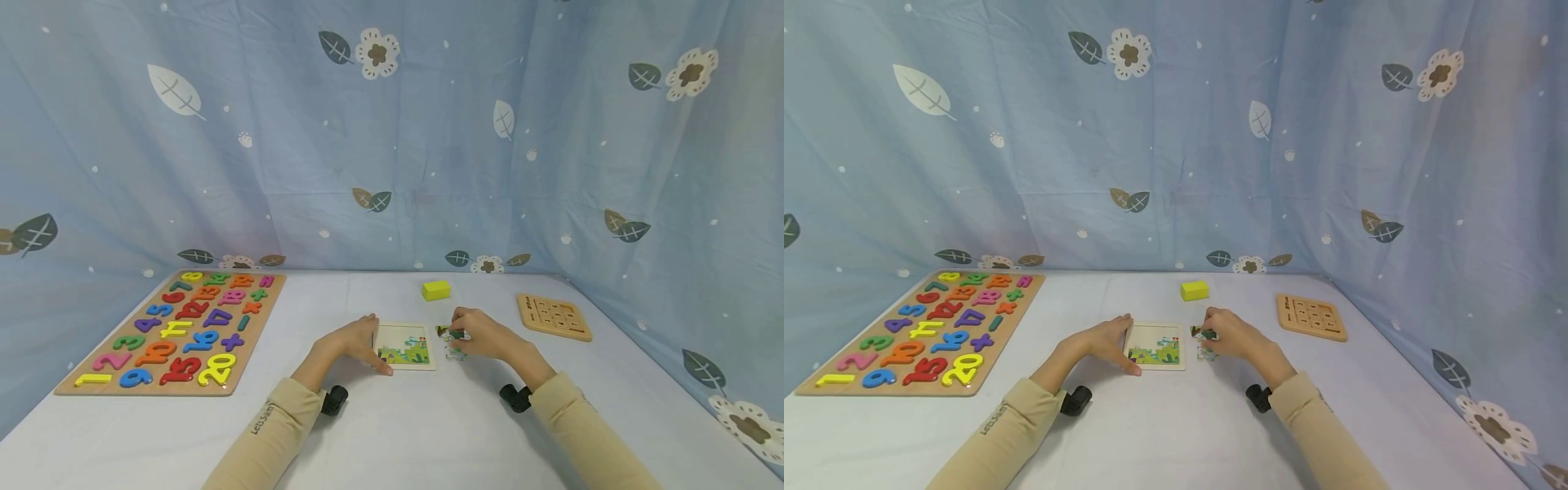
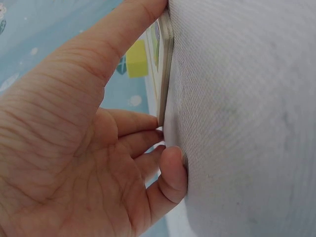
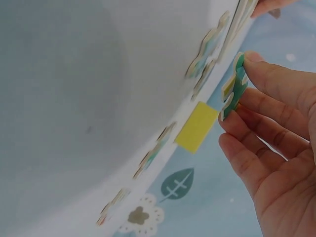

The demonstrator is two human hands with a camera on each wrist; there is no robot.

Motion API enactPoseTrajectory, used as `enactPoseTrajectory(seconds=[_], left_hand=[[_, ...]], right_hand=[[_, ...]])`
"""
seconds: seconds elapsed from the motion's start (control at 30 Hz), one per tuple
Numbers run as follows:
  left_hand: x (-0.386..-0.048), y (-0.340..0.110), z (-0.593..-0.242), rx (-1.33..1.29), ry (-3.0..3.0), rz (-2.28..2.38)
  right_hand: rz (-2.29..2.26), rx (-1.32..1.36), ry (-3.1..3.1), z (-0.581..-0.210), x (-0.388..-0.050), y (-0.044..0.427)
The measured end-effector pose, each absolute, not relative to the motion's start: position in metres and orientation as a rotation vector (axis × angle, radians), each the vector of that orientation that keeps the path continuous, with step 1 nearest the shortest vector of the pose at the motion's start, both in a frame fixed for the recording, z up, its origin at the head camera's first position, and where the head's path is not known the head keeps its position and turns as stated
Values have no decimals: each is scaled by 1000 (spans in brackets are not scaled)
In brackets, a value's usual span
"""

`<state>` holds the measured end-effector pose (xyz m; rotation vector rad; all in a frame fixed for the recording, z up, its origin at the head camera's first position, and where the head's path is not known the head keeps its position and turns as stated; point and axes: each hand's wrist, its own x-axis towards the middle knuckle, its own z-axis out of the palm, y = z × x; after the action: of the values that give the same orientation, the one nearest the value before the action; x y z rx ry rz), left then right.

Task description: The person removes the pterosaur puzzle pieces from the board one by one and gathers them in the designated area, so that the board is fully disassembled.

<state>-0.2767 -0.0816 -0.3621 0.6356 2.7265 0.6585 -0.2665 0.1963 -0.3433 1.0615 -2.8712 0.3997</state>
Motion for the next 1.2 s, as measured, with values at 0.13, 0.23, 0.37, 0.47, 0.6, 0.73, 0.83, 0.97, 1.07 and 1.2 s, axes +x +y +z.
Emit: enactPoseTrajectory(seconds=[0.13, 0.23, 0.37, 0.47, 0.6, 0.73, 0.83, 0.97, 1.07, 1.2], left_hand=[[-277, -81, -363, 631, 2730, 645], [-277, -81, -363, 632, 2730, 650], [-277, -82, -362, 633, 2727, 663], [-277, -81, -362, 632, 2728, 666], [-277, -81, -362, 632, 2730, 667], [-276, -81, -362, 634, 2728, 666], [-277, -82, -362, 635, 2729, 659], [-277, -82, -363, 640, 2733, 649], [-278, -82, -364, 646, 2729, 658], [-278, -82, -364, 650, 2726, 670]], right_hand=[[389, 1050, -2869, -343, -265, 206], [389, 1055, -2867, -343, -264, 212], [390, 1067, -2867, -343, -263, 220], [379, 1068, -2865, -345, -262, 225], [371, 1061, -2869, -348, -261, 230], [382, 1056, -2879, -350, -260, 232], [379, 1063, -2875, -351, -259, 233], [365, 1073, -2874, -352, -258, 234], [366, 1059, -2896, -351, -256, 234], [373, 1035, -2933, -352, -256, 235]])
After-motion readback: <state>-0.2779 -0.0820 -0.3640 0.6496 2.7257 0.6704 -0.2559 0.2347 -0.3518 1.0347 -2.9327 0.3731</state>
